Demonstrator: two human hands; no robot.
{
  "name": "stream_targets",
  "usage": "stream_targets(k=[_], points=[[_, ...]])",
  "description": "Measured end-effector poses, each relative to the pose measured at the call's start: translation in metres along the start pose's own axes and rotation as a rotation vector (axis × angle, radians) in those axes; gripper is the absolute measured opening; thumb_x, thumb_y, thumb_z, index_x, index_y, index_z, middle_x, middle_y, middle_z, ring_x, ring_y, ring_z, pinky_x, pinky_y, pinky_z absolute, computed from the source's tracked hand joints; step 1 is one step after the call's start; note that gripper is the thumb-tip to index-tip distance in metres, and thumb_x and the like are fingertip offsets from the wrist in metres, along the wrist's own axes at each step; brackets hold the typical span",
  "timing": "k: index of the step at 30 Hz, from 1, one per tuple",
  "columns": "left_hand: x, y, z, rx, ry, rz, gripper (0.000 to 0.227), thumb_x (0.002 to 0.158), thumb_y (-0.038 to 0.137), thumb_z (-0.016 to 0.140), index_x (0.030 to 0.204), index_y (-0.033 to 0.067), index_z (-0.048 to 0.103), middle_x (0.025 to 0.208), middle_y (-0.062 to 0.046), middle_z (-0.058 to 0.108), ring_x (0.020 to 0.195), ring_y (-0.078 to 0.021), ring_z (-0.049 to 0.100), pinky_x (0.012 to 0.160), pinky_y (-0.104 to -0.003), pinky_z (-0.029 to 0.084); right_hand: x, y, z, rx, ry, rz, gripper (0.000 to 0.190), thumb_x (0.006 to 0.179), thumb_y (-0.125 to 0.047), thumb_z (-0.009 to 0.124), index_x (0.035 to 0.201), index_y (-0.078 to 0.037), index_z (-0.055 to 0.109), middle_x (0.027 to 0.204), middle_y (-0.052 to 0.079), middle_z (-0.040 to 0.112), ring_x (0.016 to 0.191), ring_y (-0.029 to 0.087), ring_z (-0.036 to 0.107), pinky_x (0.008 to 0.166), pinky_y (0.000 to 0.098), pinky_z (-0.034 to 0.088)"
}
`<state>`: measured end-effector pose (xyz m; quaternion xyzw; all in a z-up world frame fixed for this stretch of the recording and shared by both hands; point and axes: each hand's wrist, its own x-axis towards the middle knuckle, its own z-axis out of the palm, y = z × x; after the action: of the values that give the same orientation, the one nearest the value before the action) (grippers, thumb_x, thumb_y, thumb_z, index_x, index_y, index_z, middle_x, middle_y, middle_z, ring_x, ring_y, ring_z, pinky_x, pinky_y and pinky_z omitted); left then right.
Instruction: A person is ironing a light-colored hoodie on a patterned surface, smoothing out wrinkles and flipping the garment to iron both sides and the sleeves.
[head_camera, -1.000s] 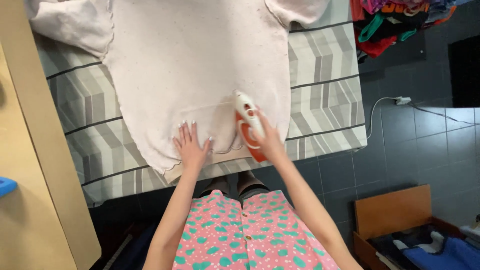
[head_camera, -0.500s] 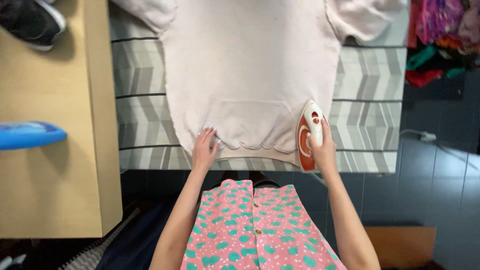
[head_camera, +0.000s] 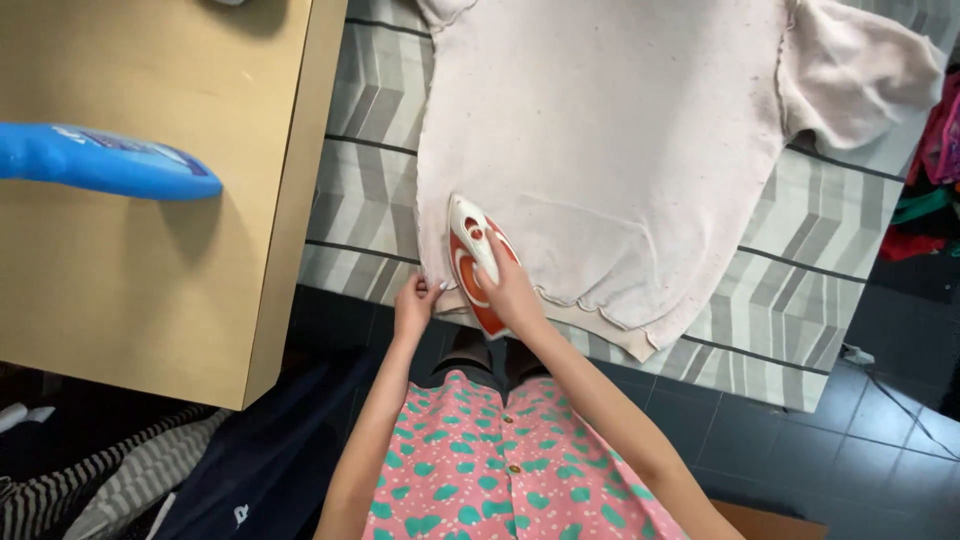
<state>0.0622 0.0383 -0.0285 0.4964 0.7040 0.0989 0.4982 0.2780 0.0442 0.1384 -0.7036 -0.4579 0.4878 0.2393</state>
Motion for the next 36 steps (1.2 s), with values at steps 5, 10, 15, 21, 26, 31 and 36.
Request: stream_targets(k=[5,10,15,21,26,31,36], points=[[0.015,-0.027,0.009,-0.046,-0.055,-0.031,0.038,0.092,0.029,0.083,0.118,0.0050,0.071,0.101,-0.014,0.076,0.094,-0.0285,0.074,0.081,-0.042,0.059,0.044,-0.034,0.006,-0.065,0.100,-0.038,0.069,0.100,-0.027,0.059,0.163,-0.019,0.034,0.145,0.031,0.057,0.134,0.050,0.055,0.115,0.0580,0.043],[0.004,-0.016,0.001,-0.057,-0.057,0.021,0.039,0.092,0.027,0.082,0.120,0.0034,0.070,0.101,-0.017,0.076,0.094,-0.0309,0.074,0.081,-0.044,0.059,0.068,-0.054,0.008,-0.022,0.231,-0.017,0.070,0.101,-0.027,0.059,0.164,-0.022,0.029,0.147,0.029,0.057,0.134,0.049,0.054,0.115,0.0570,0.044],[0.006,-0.024,-0.012,-0.194,-0.215,0.054,0.055,0.084,0.007,0.086,0.133,-0.0021,0.062,0.114,-0.021,0.073,0.099,-0.0280,0.072,0.089,-0.041,0.060,0.039,-0.044,0.024,-0.007,0.092,-0.044,0.070,0.100,-0.023,0.059,0.164,-0.019,0.032,0.154,0.031,0.048,0.143,0.048,0.045,0.122,0.0552,0.037],[0.018,-0.034,-0.006,-0.179,-0.235,0.031,0.062,0.078,0.005,0.091,0.131,-0.0067,0.060,0.108,-0.020,0.069,0.095,-0.0256,0.072,0.084,-0.038,0.061,0.047,-0.053,0.044,-0.034,0.090,-0.037,0.069,0.103,-0.022,0.055,0.165,-0.015,0.026,0.151,0.036,0.049,0.140,0.052,0.047,0.118,0.0596,0.038],[0.027,-0.046,0.006,-0.113,-0.250,0.059,0.054,0.079,0.000,0.085,0.128,-0.0045,0.062,0.109,-0.026,0.072,0.099,-0.0370,0.074,0.084,-0.042,0.063,0.120,-0.063,0.046,-0.010,0.204,-0.080,0.068,0.104,-0.027,0.057,0.164,-0.014,0.028,0.150,0.035,0.050,0.139,0.052,0.049,0.117,0.0593,0.040],[0.013,-0.017,-0.003,-0.008,-0.261,0.043,0.048,0.085,-0.001,0.078,0.129,-0.0064,0.060,0.113,-0.026,0.072,0.105,-0.0372,0.074,0.086,-0.043,0.063,0.183,-0.052,0.044,0.055,0.317,-0.064,0.069,0.103,-0.030,0.060,0.164,-0.017,0.029,0.150,0.033,0.052,0.138,0.052,0.051,0.119,0.0594,0.040],[-0.013,0.032,-0.035,0.147,-0.250,0.090,0.049,0.090,0.016,0.077,0.134,0.0030,0.058,0.113,-0.017,0.074,0.099,-0.0287,0.077,0.079,-0.040,0.066,0.121,-0.042,0.007,0.163,0.255,0.062,0.069,0.098,-0.031,0.068,0.161,-0.028,0.040,0.147,0.026,0.058,0.136,0.049,0.053,0.115,0.0556,0.045]])
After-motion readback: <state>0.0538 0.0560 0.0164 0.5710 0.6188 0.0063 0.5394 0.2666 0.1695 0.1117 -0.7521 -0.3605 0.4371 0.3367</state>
